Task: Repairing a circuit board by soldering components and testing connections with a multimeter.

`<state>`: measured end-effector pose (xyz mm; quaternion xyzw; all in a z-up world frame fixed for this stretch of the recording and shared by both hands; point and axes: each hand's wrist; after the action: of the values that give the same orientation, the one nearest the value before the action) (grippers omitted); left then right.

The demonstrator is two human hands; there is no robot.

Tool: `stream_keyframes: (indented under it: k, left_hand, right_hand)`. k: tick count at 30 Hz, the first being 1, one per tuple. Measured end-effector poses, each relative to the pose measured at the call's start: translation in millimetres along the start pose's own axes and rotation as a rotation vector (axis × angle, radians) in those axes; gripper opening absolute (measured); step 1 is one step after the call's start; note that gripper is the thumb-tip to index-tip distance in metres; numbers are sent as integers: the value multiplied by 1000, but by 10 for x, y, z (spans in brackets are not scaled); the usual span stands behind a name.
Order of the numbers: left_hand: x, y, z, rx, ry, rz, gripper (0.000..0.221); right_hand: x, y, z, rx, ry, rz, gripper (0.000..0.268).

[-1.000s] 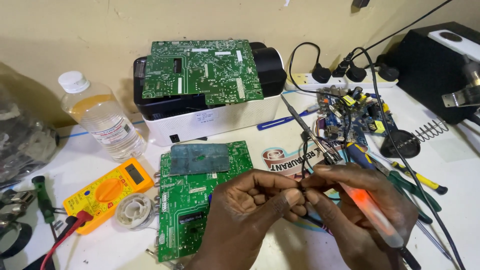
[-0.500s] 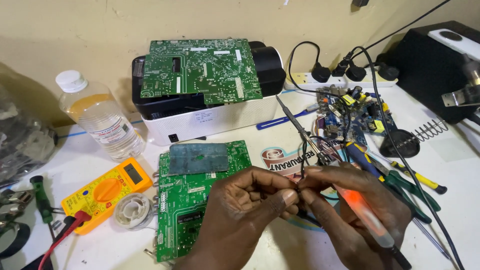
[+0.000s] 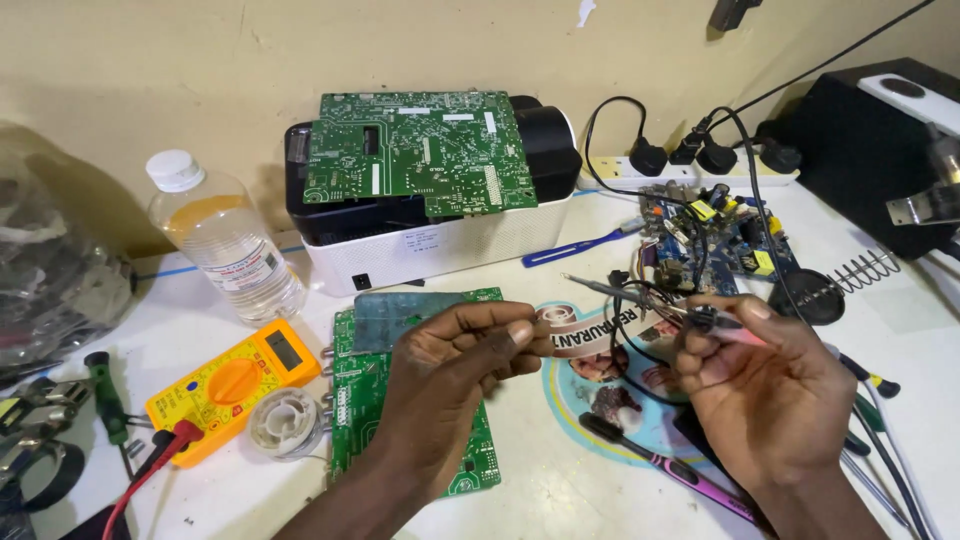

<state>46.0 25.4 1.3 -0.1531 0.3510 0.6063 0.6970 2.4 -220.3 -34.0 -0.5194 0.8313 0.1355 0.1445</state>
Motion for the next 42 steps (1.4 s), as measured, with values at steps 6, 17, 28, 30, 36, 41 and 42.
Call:
stream_keyframes:
  k: [6,17,28,30,36,41,42]
  left_hand:
    - [34,-35,15,-6,41,24,33]
    - [106,-50,-45,-82,-18,-74,34]
    - [95,-32,-58,-111,-55,-104,32]
    - [92,-25,-50,-109,-57,-103,31]
    - [87,-20,-52,-119,-47,-109,32]
    - [104,-30,-67,-185,-101,-113,30]
    - [101,-35,-61,-170,-134,-63,30]
  right_hand:
    - [41,-50,175,-56,-89,69,14]
    - [-61,2,174,-49,-69,73,21]
    - [-96,34,154,-54,-37,94,14]
    - [-94,28,162,-61,-42,101,15]
    - [-60,0,183,-85,-64,103,14]
    - [-17,-29,198,-189,-8,197,20]
    - [-4,-26,194,-174,-146,31,12]
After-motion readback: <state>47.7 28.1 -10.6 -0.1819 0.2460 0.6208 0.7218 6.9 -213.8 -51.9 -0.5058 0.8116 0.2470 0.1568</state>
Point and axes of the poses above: each hand's wrist, its own y-axis away from the middle knuckle, its own x-axis out of the back of the hand, z = x × y, and after that the axes turned 14 degrees about y, right-handed
